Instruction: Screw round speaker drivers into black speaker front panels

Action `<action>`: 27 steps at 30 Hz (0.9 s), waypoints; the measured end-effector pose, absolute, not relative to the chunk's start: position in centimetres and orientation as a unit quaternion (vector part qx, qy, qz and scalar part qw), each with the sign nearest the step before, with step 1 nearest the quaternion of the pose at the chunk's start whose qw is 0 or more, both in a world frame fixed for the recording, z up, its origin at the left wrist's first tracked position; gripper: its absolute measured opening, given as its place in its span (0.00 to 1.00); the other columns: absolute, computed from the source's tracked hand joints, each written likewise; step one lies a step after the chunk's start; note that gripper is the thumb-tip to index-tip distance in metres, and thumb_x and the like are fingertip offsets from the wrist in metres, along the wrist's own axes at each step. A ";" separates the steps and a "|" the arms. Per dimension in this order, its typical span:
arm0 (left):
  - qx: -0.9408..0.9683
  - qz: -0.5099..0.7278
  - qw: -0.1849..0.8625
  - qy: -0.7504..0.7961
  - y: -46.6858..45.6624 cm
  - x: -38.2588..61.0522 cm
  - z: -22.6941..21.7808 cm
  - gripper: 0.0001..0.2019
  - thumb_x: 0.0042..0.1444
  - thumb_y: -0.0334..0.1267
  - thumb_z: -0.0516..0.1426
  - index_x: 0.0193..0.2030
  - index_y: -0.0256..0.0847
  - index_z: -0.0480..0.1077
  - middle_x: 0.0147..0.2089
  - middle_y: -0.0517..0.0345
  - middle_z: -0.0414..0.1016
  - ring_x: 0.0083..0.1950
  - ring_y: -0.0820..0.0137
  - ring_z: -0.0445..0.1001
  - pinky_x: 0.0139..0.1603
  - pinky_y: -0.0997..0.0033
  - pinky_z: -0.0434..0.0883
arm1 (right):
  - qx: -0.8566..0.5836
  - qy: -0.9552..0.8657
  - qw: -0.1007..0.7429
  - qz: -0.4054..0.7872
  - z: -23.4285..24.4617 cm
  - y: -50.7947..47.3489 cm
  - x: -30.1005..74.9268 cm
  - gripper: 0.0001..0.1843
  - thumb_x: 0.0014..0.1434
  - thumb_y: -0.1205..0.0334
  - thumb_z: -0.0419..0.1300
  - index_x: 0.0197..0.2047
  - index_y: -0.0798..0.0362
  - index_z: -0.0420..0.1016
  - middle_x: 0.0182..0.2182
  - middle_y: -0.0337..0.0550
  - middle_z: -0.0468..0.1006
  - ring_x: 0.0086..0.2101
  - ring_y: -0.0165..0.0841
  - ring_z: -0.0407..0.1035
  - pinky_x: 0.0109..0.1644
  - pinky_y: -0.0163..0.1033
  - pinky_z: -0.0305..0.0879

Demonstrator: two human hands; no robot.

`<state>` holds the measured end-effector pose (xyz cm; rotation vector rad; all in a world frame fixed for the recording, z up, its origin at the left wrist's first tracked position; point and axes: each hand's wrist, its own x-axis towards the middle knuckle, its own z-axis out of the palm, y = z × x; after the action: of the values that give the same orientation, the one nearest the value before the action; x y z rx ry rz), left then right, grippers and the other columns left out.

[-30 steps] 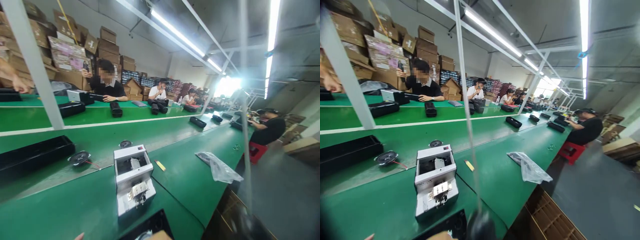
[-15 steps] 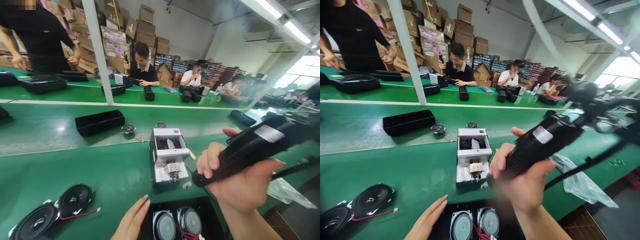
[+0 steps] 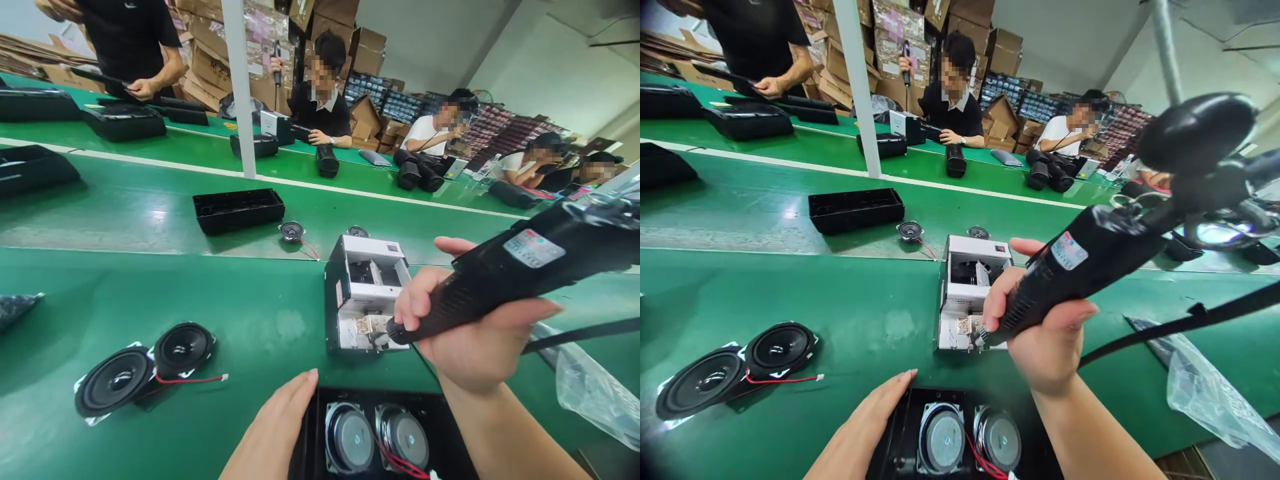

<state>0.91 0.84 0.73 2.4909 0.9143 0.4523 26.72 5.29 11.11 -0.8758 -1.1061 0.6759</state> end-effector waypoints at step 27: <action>0.809 0.272 0.453 0.258 2.8 7.3 7.9 0.12 0.67 0.30 0.62 0.38 0.49 0.86 0.33 0.67 0.87 0.32 0.70 0.82 0.36 0.73 0.73 | -0.336 -0.359 0.806 0.330 15.5 -2.6 28.0 0.36 0.56 0.25 0.69 0.56 0.41 0.76 0.20 0.29 0.68 0.16 0.29 0.61 0.21 0.38 0.65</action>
<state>7.25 2.76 7.95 1.9966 0.6381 0.6723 28.05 -2.55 15.48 -0.7185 -0.7686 0.7072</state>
